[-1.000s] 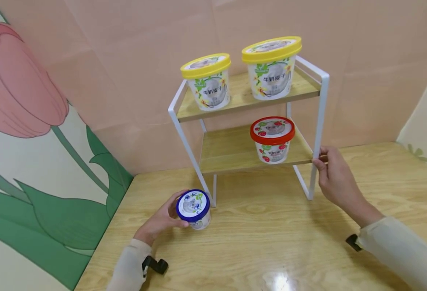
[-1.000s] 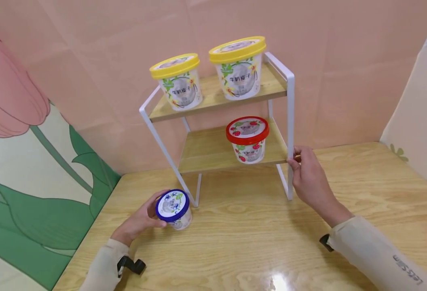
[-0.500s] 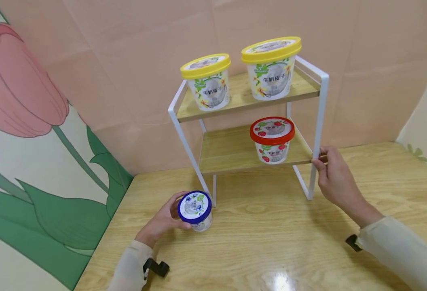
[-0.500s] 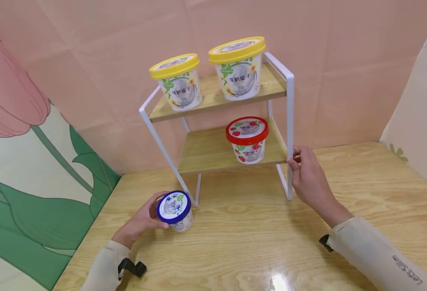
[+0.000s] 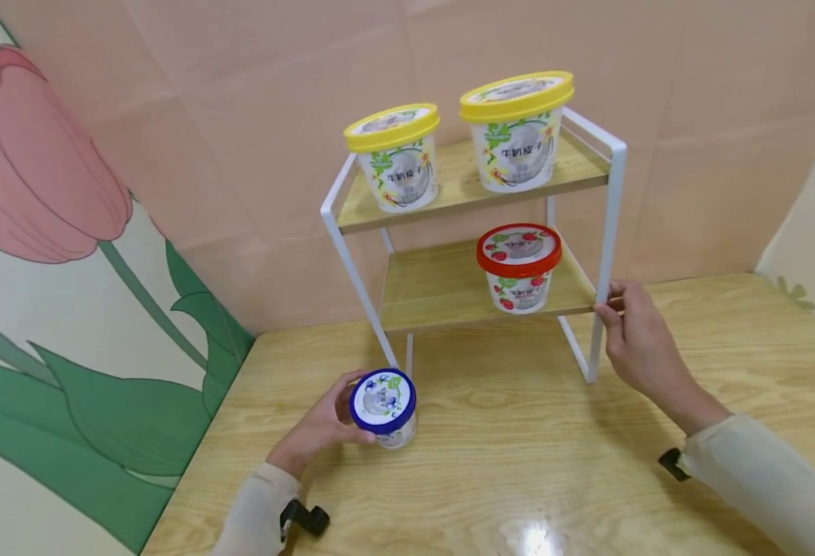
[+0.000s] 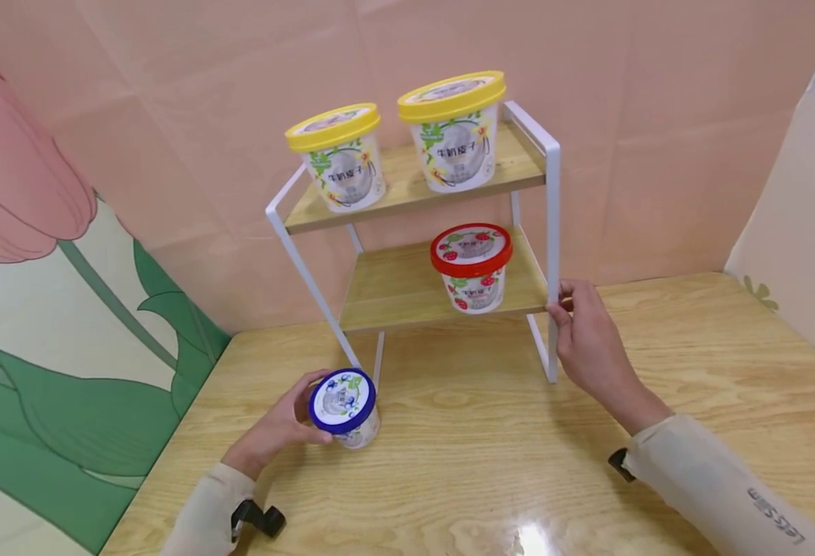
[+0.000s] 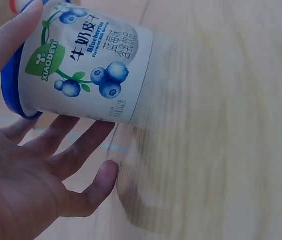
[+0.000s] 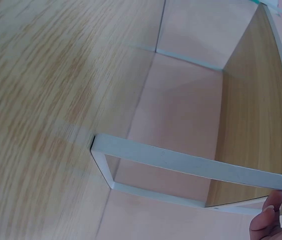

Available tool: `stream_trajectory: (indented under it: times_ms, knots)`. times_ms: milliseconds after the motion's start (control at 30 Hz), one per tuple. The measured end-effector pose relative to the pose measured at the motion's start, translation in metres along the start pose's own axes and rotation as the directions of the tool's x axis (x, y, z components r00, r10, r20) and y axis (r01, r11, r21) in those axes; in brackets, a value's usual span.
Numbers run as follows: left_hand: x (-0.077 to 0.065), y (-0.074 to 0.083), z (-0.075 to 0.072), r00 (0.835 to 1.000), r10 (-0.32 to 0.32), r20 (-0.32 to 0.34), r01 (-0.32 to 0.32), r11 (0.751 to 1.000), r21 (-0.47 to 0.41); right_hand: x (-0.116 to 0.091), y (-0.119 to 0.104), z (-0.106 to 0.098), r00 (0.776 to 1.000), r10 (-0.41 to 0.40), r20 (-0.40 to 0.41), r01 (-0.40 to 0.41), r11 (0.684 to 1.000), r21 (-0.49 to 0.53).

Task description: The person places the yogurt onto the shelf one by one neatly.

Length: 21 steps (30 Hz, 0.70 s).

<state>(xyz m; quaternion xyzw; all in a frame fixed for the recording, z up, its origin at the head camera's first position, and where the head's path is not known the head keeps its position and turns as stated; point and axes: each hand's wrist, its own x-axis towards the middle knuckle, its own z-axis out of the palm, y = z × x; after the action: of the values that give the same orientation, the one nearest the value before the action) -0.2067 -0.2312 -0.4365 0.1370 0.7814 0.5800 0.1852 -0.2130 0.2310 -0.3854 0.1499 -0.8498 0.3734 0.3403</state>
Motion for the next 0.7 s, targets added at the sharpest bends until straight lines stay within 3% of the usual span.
stream_trajectory:
  times_ms: [400,700]
  knots:
    - [0.006,0.005,0.021,0.998,0.048,0.038,-0.05,0.997,0.054,-0.001,0.003,0.002,1.0,-0.001,-0.002,0.001,1.0,-0.009]
    - [0.014,0.012,0.037,0.994,0.071,0.085,-0.073,0.997,0.022,0.0,0.002,0.002,1.0,-0.001,-0.014,0.001,1.0,-0.014]
